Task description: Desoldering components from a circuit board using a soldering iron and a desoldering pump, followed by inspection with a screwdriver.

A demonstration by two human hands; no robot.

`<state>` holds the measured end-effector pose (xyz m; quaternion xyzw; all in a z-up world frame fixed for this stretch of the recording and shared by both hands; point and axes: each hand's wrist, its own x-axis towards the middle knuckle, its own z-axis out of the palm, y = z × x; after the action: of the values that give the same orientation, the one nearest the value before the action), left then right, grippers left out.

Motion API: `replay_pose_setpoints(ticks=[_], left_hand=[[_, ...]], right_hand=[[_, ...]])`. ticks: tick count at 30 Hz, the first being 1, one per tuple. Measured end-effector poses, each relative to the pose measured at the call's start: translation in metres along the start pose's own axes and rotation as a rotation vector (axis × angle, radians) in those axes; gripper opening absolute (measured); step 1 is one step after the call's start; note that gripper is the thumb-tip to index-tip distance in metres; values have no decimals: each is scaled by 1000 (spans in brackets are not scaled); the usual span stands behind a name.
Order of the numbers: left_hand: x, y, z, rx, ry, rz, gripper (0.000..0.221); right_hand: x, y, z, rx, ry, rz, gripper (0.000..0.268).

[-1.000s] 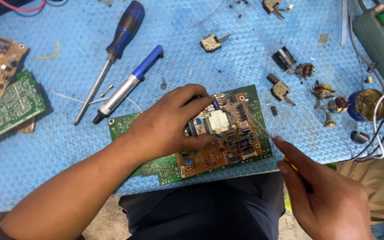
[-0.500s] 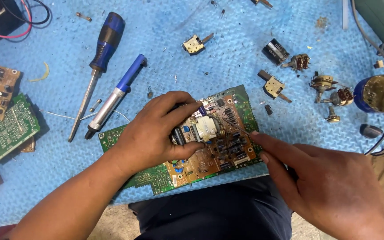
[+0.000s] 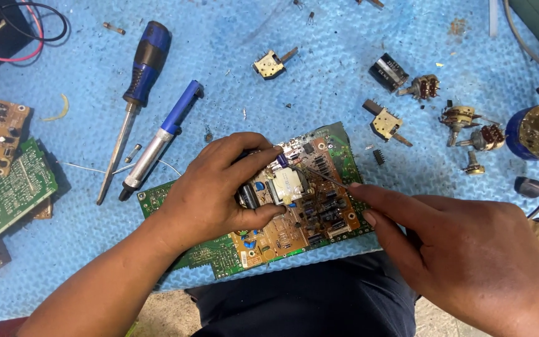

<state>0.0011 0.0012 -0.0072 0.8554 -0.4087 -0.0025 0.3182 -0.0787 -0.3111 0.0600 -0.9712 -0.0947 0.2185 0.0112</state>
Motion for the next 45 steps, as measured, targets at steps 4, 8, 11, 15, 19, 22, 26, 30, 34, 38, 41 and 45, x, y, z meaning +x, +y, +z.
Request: replay_pose_setpoints(ticks=[4,8,11,15,19,22,26,30,34,38,41,45], left_hand=[[-1,0,0,-8,-10,-14,74],[-1,1,-1,0,-4,-8,73],[0,2,-1,-5,9,2,72],[0,2,-1,-13,25,18,71],[-1,2,-1,-34,27,10,71],[-1,4,-2,-32,9,-12,72],[-1,3,-2,-8,36,23,71],[-4,6,-3,-8,-17,-20,71],[-2,8,-6,-28,-30,-50,72],[-1,8,-5,-44,-18,-50,72],[-1,8,-6,-25,-8,-44,72],[-1,7,-5,-30,10,-36,74]], right_hand=[[-6,-11,-1,55,253,-94,50],[-11,-13,19,14,302,-147,53],[-14,-17,30,51,368,-118,49],[-14,-25,55,74,540,-135,46],[-15,-31,82,117,582,-104,48],[-21,-30,76,193,502,85,47],[-27,-19,56,254,410,137,49],[-34,-19,47,348,433,51,45],[-37,-19,48,259,418,80,46],[-33,-21,40,243,428,64,43],[-27,-21,34,216,427,21,44],[-24,-20,24,126,403,-16,45]])
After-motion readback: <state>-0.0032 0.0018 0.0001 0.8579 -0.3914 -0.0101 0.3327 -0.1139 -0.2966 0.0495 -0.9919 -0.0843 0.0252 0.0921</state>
